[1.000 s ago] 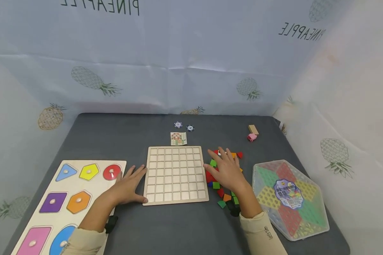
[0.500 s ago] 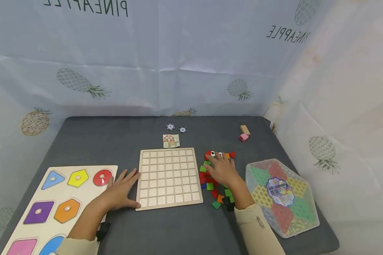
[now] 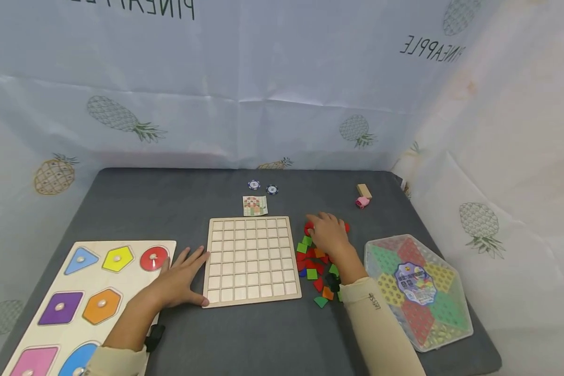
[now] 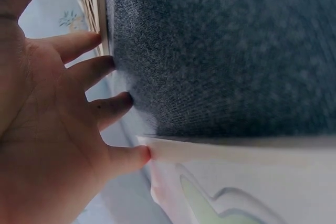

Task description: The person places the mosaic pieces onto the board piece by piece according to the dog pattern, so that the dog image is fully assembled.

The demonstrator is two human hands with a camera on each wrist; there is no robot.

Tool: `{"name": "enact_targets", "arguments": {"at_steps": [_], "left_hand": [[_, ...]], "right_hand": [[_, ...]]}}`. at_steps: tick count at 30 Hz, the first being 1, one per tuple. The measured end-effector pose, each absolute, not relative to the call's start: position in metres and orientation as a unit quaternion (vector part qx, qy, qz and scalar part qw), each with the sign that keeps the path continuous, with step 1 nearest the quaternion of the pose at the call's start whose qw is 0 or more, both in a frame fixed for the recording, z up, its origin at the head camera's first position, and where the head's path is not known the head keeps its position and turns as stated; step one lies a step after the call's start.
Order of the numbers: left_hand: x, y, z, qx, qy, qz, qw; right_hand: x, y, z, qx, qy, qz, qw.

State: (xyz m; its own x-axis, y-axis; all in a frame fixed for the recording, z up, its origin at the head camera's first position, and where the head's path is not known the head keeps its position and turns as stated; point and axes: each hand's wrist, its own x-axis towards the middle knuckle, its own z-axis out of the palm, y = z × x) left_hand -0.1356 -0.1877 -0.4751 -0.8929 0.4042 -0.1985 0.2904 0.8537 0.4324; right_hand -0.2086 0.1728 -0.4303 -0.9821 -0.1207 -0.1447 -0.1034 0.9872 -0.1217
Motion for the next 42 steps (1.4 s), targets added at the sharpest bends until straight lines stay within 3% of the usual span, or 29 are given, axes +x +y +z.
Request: {"name": "enact_targets", "arguments": {"at_steps": [22,42], "left_hand": [[-0.133,-0.195,-0.482,0.197,0.943,0.227,0.143],[-0.136,-0.193,-0.485,0.203,0.938,0.248,0.130]], "right_hand": [[-0.221,0.171,-0.441,-0.065,0.993,-0.032,0.093],[-0.233,0.174,-0.449,-0.060,0.998,-0.001,0.030]]}}
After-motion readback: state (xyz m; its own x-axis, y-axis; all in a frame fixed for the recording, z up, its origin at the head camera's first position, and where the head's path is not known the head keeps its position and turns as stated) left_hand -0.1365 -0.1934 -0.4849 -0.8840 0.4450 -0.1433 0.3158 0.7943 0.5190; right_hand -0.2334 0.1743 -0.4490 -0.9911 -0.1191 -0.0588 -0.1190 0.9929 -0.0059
